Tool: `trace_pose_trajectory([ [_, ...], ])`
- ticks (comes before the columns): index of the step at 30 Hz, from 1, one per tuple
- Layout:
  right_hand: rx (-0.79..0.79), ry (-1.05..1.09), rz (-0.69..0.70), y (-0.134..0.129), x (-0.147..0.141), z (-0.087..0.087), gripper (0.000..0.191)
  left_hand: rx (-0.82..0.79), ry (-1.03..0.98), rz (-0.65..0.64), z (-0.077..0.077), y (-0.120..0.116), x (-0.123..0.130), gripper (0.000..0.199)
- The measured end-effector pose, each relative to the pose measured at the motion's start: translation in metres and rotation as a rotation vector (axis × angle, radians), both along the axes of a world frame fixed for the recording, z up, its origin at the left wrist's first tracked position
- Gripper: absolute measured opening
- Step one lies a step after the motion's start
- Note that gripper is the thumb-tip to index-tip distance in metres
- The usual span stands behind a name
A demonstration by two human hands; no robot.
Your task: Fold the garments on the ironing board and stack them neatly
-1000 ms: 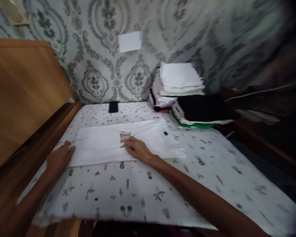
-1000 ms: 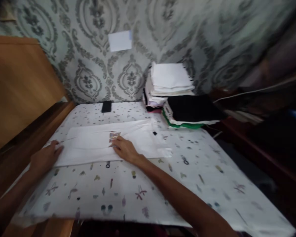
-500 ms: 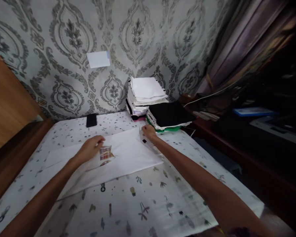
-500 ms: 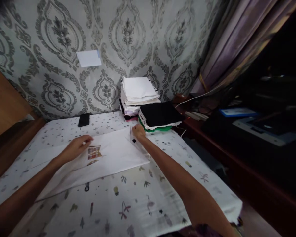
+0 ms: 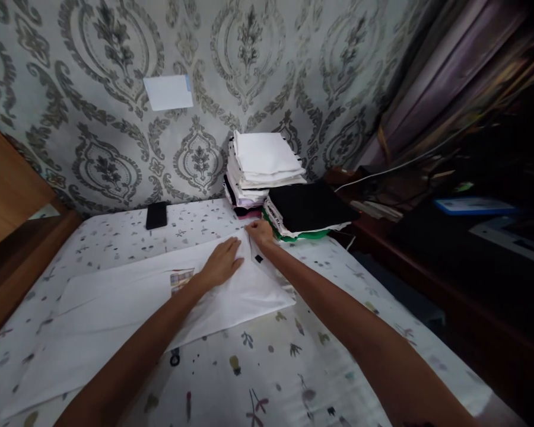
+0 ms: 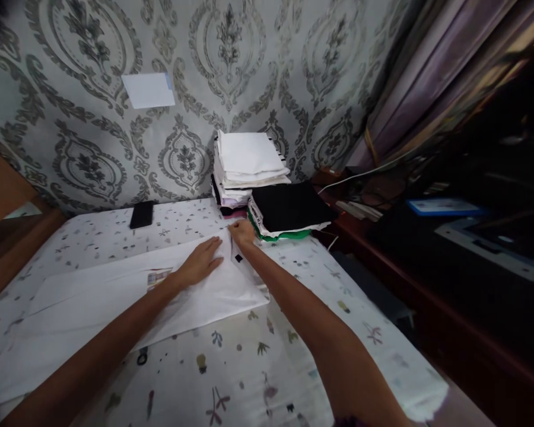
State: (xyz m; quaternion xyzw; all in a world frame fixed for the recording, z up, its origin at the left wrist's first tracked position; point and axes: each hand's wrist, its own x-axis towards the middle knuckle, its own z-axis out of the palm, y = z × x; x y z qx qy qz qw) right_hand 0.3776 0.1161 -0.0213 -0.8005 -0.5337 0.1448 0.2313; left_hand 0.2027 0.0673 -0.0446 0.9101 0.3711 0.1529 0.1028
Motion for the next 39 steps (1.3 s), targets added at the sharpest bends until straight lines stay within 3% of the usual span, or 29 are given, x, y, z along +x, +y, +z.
trace_pose_trajectory([
  [6, 0.034, -0.087, 0.029, -0.005, -0.004, -0.007, 0.021, -0.081, 0.134, -0.014, 0.008, -0.003, 0.007, 0.052],
  [11, 0.066, -0.142, 0.09, -0.012, -0.01, -0.005, 0.029, -0.14, 0.052, -0.068, 0.022, -0.008, -0.01, 0.05],
  [14, 0.253, -0.201, 0.255, -0.023, -0.015, -0.005, 0.028, -0.082, -0.037, -0.015, 0.032, -0.014, -0.048, 0.043],
  [17, 0.403, -0.197, 0.605, -0.041, -0.032, -0.005, 0.019, -0.011, -0.028, 0.118, 0.034, -0.023, -0.101, 0.035],
  [20, 0.402, -0.169, 0.907, -0.058, -0.062, -0.004, 0.019, 0.036, -0.019, 0.23, 0.029, -0.032, -0.153, 0.031],
  [23, 0.373, -0.212, 1.03, -0.066, -0.098, -0.002, 0.018, 0.119, -0.041, 0.282, 0.024, -0.047, -0.185, 0.029],
  [26, 0.355, -0.304, 1.091, -0.068, -0.132, 0.0, 0.015, 0.143, -0.04, 0.247, 0.026, -0.067, -0.192, 0.029],
  [31, 0.271, -0.438, 1.091, -0.067, -0.173, 0.009, 0.019, -0.013, 0.026, 0.133, 0.028, -0.089, -0.182, 0.034],
  [39, 0.261, -0.329, 0.957, -0.062, -0.182, 0.001, 0.019, -0.06, 0.169, 0.295, 0.011, -0.071, -0.19, 0.066],
])
